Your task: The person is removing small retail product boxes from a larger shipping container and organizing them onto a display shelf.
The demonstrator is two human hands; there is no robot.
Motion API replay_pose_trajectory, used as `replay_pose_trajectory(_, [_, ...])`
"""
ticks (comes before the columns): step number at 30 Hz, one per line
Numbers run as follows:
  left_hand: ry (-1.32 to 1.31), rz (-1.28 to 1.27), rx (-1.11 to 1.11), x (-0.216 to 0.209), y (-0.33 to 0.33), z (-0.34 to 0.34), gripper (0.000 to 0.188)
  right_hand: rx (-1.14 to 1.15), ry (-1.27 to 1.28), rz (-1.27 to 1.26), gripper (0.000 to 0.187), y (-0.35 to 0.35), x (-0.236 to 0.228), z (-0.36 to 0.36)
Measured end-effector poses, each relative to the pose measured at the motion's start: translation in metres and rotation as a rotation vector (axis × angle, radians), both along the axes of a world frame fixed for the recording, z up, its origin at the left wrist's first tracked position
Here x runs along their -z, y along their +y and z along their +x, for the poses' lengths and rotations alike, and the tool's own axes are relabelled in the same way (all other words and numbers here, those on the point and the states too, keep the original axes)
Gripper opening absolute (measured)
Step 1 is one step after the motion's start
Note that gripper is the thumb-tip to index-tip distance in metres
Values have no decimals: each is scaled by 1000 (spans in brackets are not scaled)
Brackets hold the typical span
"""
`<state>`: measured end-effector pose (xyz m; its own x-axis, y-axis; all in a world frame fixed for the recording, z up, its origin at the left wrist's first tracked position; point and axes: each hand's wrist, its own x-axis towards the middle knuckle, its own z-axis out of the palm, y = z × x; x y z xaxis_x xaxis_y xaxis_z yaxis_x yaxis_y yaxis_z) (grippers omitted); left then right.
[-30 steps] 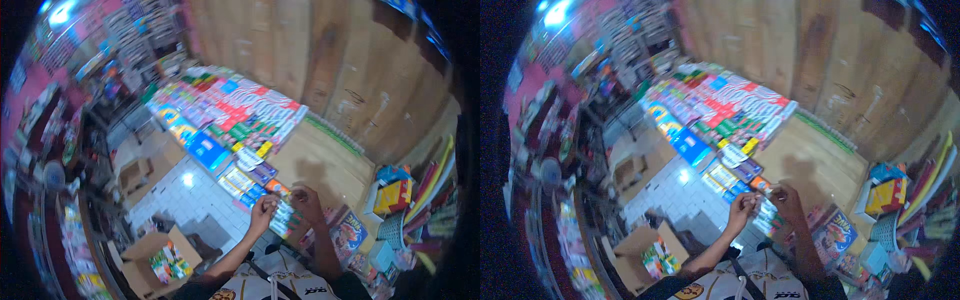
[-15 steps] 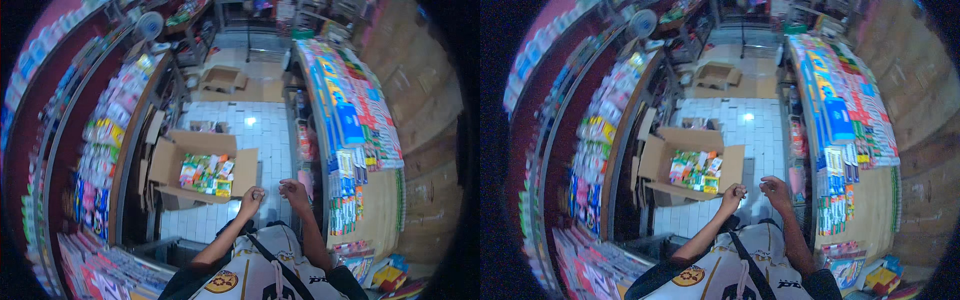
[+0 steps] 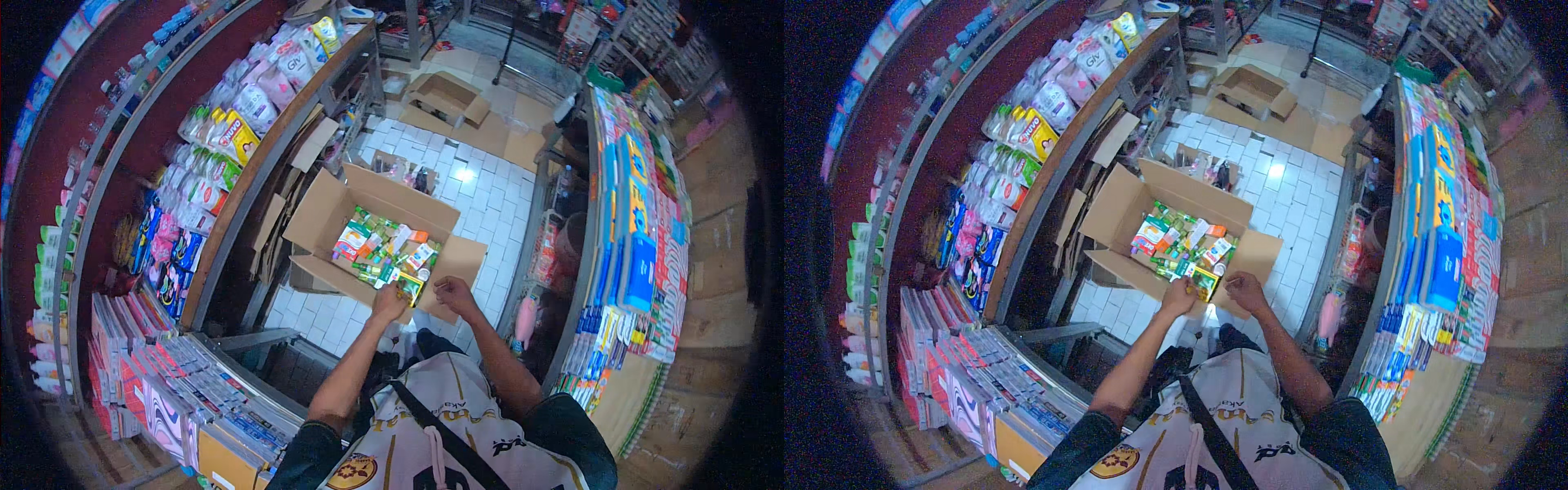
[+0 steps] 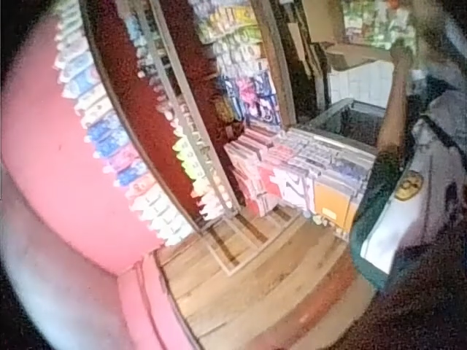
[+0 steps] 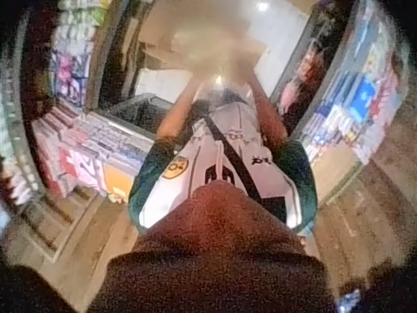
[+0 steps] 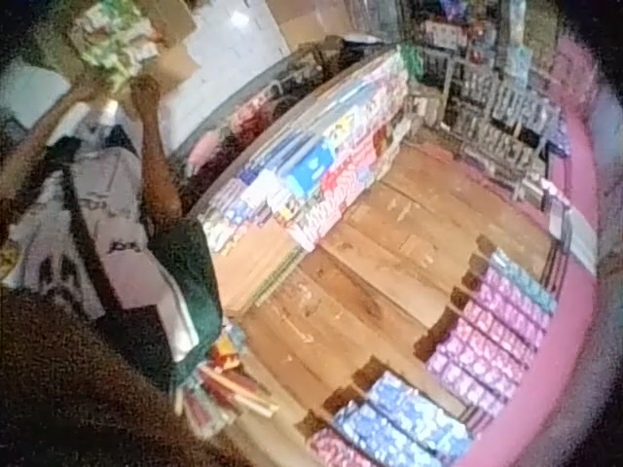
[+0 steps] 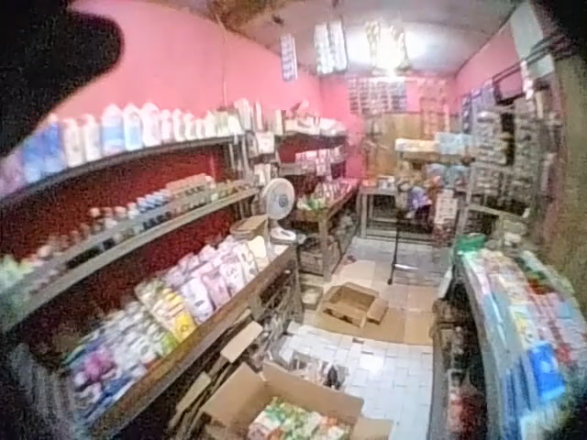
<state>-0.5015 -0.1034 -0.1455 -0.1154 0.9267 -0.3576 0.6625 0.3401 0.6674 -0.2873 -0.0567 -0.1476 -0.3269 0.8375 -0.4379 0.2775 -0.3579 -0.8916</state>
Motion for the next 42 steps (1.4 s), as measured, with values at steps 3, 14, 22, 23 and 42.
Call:
replay_pose_trajectory(3, [97, -364, 100, 32, 25, -22, 61, -95, -64, 204, 16, 25, 46, -10])
replay_pose_trajectory(14, [-217, -453, -335, 112, 50, -36, 80, -346, -209, 398, 38, 53, 45, -57])
replay_pose_trajectory(22, [-142, -558, -339, 175, 65, -60, 83, -227, -374, 522, 45, 45, 100, -94])
replay_pose_trajectory(23, [-137, -496, -355, 190, 65, -66, 83, -227, -402, 463, 41, 46, 109, -98])
replay_pose_trajectory(42, [-1, 205, -1005, 251, 102, -144, 42, -556, -502, 1163, 34, 254, 154, -270])
